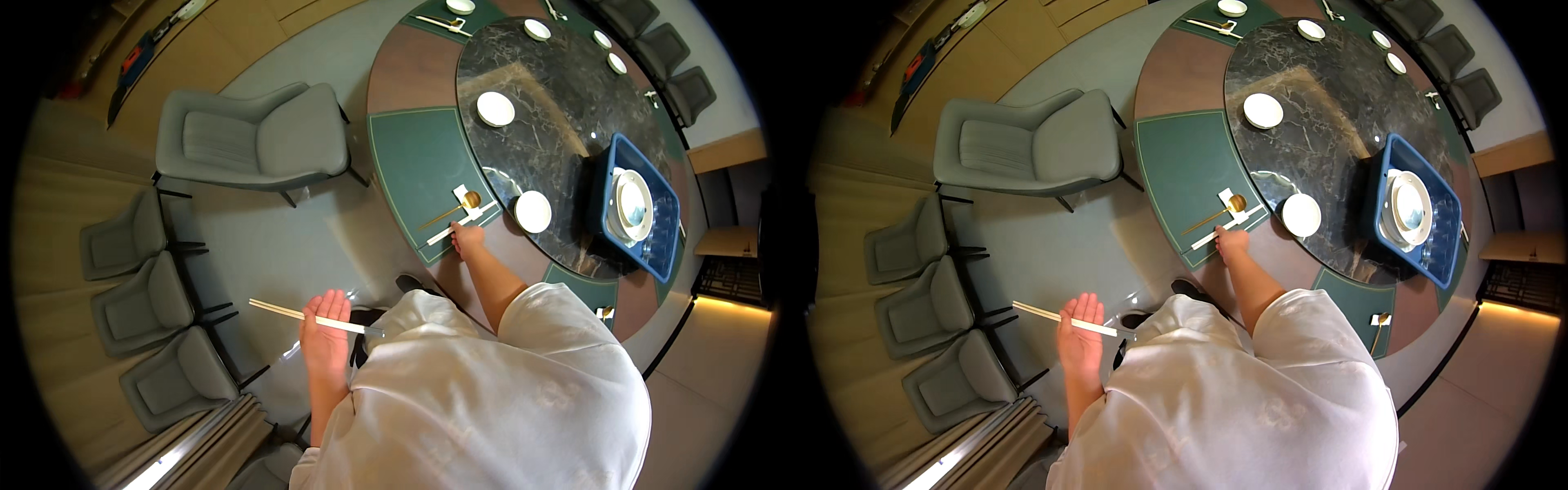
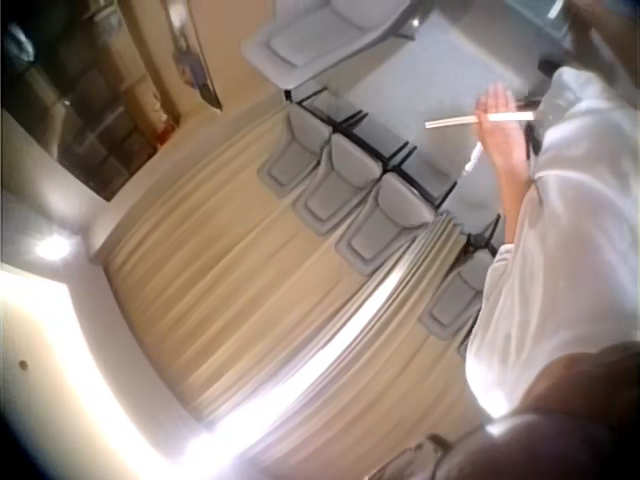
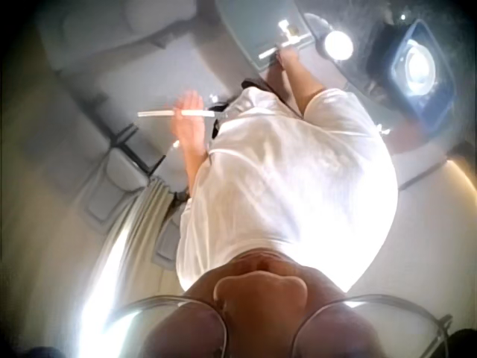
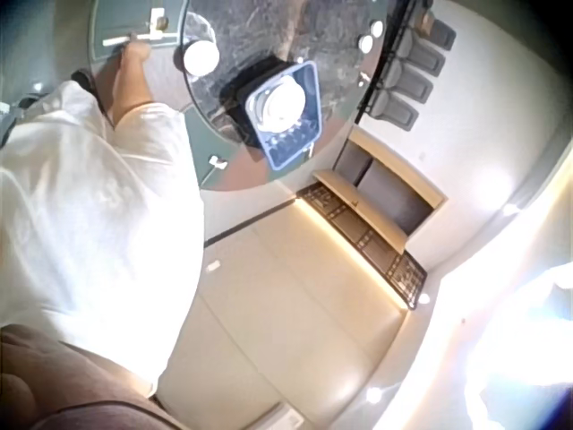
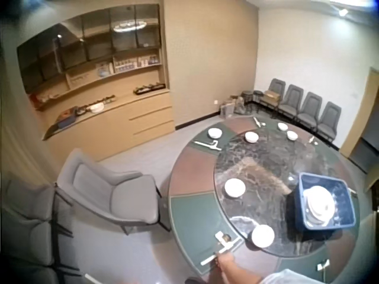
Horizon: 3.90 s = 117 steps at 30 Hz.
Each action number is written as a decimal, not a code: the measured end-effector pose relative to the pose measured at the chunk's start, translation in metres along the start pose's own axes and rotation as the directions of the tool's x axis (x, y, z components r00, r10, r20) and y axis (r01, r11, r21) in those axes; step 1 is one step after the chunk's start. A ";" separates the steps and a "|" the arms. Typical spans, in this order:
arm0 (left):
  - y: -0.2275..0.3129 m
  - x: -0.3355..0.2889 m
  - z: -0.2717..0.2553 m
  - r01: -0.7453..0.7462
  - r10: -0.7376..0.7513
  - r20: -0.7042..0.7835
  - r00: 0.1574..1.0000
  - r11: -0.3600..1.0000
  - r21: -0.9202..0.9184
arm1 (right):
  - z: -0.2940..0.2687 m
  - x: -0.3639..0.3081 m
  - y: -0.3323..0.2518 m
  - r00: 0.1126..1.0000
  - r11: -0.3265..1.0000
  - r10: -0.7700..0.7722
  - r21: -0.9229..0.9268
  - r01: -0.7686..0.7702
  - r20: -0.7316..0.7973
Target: The person clears a large round dining table by placing bowls and glasses into a blue plastic bin, then gathers several pairs of chopsticks and holds them in one hand.
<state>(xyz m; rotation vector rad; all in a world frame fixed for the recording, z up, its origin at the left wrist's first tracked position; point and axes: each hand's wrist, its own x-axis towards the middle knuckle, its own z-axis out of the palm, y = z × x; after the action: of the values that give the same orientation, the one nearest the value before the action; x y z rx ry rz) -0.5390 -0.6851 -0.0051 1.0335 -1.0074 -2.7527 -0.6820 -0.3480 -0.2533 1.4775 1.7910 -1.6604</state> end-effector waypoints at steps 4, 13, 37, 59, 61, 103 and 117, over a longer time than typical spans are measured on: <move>0.024 0.030 -0.013 0.014 -0.013 0.077 0.997 1.000 -0.003 | 0.016 0.007 0.003 0.992 0.997 -0.082 -0.012 0.082 -0.091; 0.108 0.107 -0.027 0.170 -0.175 0.216 0.961 0.985 0.042 | 0.025 -0.014 0.015 0.987 0.951 -0.089 0.283 0.123 -0.130; 0.434 0.181 -0.193 0.055 -0.074 0.489 0.869 0.997 0.054 | 0.533 -0.542 -0.150 0.171 0.488 0.105 -0.201 0.850 0.980; 0.685 0.399 -0.223 0.050 -0.052 0.161 0.986 0.999 0.017 | 0.890 -0.558 -0.224 -0.027 0.662 0.254 -0.154 0.734 0.967; 0.706 0.423 -0.217 0.065 -0.061 0.165 0.984 0.998 -0.015 | 0.911 -0.558 -0.243 -0.029 0.631 0.243 -0.135 0.764 0.970; 1.033 1.015 0.071 0.090 -0.361 0.571 0.737 0.890 0.447 | 1.253 -0.456 -0.624 0.393 0.948 -0.183 0.267 -0.170 0.901; 0.885 1.112 0.386 -0.025 -0.514 0.561 0.649 0.723 0.690 | 1.140 -0.260 -0.811 0.360 0.602 -0.551 0.657 -0.453 0.753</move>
<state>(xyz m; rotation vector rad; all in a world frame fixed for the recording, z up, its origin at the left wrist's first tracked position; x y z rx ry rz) -1.8004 -1.4389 0.0894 -0.0644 -2.2116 -3.1740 -1.6885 -1.3009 0.0691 0.2022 0.3141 -2.7090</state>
